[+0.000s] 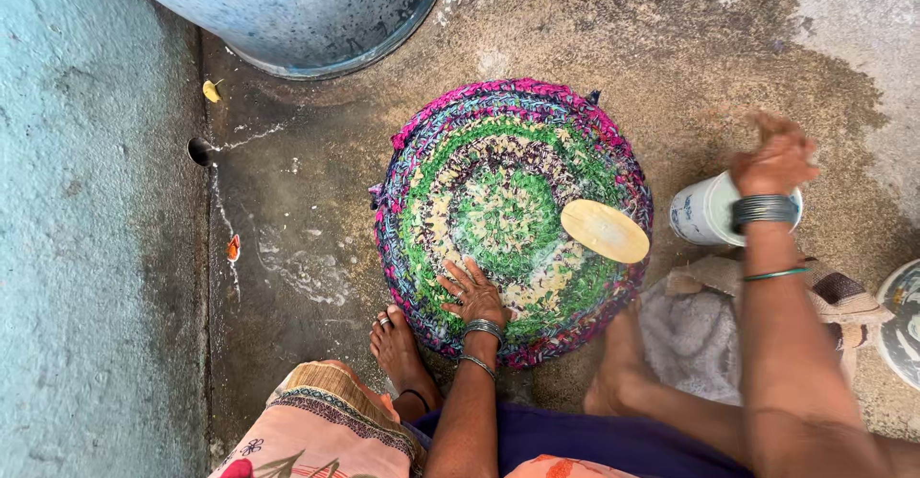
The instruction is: The person cleans a small circular rug by wetting it, applying soap from a bucket, and scrubbing the surface with a small handheld brush. Another person assists by scrubbing and pouring water on the rug.
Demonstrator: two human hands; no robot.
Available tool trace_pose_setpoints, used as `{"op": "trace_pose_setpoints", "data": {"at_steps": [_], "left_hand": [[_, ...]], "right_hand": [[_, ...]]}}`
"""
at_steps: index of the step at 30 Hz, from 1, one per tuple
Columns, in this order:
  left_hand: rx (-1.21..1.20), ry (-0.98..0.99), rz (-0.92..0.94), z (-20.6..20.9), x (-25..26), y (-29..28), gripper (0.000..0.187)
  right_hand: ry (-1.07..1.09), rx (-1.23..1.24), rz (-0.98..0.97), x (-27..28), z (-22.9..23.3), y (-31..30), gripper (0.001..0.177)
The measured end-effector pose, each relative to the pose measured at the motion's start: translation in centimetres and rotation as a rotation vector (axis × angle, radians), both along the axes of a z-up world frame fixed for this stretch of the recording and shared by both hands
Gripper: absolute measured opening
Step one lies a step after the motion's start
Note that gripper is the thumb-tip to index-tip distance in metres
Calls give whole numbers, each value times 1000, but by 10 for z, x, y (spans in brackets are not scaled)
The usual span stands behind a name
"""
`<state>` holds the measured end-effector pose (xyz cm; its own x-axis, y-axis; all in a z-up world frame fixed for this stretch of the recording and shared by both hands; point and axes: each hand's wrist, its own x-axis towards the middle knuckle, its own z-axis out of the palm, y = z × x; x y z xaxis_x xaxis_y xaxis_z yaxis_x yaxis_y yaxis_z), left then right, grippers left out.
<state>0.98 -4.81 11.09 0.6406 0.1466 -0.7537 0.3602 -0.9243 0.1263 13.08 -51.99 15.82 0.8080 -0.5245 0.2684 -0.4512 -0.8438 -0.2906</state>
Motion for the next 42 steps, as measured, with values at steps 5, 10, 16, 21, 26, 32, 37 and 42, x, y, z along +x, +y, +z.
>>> {"op": "trace_pose_setpoints", "data": {"at_steps": [5, 10, 16, 21, 26, 32, 37, 42], "left_hand": [[40, 121, -30, 10, 8, -6, 156], [57, 110, -38, 8, 8, -6, 156], [54, 96, -28, 6, 7, -6, 160], [65, 41, -40, 7, 2, -6, 162], [33, -19, -19, -4, -5, -5, 164], [68, -126, -17, -5, -9, -5, 166], [56, 13, -35, 10, 4, -4, 165], [38, 23, -41, 14, 3, -4, 163]], "right_hand": [[580, 144, -43, -39, 10, -59, 45], [346, -86, -148, -70, -1, -86, 29], [365, -338, -526, -85, 19, -112, 38], [-223, -538, -90, -48, 9, -93, 39], [359, -196, 361, 57, -51, 60, 19], [815, -104, 592, 75, -61, 166, 78], [838, -49, 568, 68, -56, 162, 81], [524, 197, 639, -15, -14, 187, 79]]}}
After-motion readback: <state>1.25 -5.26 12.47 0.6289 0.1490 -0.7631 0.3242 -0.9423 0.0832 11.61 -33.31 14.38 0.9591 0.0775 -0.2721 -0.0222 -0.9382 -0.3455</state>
